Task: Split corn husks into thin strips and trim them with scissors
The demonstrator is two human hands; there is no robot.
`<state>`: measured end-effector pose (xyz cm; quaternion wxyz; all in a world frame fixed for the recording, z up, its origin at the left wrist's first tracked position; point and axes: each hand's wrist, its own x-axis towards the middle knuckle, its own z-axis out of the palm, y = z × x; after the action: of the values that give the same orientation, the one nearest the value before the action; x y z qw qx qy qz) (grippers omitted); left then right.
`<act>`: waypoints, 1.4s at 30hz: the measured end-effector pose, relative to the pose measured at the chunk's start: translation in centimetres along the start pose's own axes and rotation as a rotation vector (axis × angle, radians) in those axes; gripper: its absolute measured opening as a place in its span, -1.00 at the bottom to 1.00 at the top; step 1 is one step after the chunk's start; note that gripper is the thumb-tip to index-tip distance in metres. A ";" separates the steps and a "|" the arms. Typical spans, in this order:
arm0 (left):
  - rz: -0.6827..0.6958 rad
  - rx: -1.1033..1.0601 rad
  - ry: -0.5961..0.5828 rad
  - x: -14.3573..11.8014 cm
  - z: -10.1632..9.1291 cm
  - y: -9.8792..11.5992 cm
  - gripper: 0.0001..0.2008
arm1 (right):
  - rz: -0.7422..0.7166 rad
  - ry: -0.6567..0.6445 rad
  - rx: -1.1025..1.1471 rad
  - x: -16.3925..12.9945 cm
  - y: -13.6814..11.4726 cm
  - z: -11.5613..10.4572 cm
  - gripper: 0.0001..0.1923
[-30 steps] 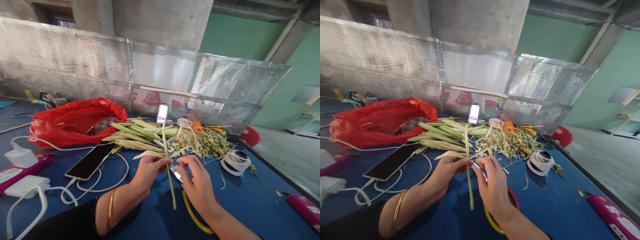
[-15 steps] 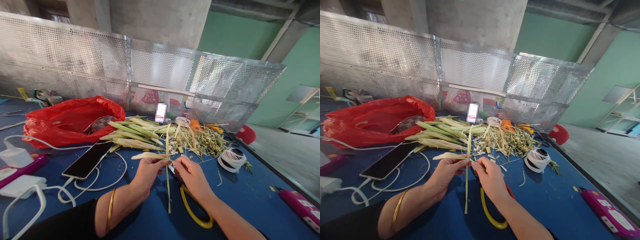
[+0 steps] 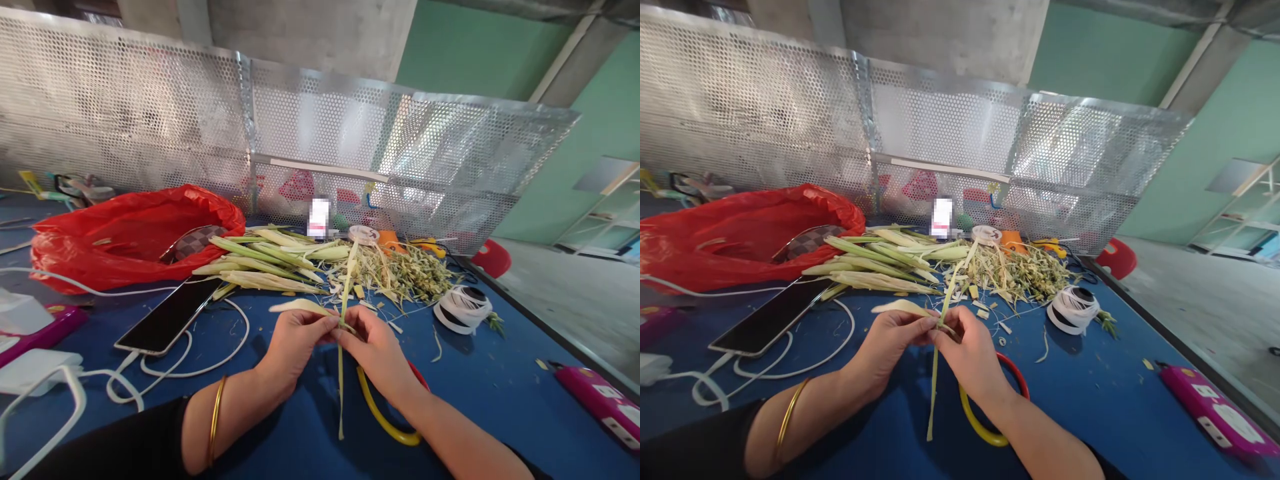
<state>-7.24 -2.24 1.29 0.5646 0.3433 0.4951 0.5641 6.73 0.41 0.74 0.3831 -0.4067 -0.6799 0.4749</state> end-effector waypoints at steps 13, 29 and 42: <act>0.016 0.138 -0.086 0.0 0.0 1.2 -0.73 | -0.204 0.246 -0.186 -0.2 -0.1 -0.9 -0.76; -0.032 0.475 -0.319 0.2 -0.3 0.5 -0.73 | -0.023 0.017 -0.004 0.2 -1.2 -1.3 -0.88; -0.163 0.441 -0.364 -0.5 0.2 1.0 -0.87 | -0.079 0.176 -0.133 -0.2 -1.1 -0.6 -0.82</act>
<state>-7.34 -2.57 2.38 0.5994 0.5123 0.5221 0.3251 7.11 0.19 1.88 0.4319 -0.4440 -0.6892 0.3760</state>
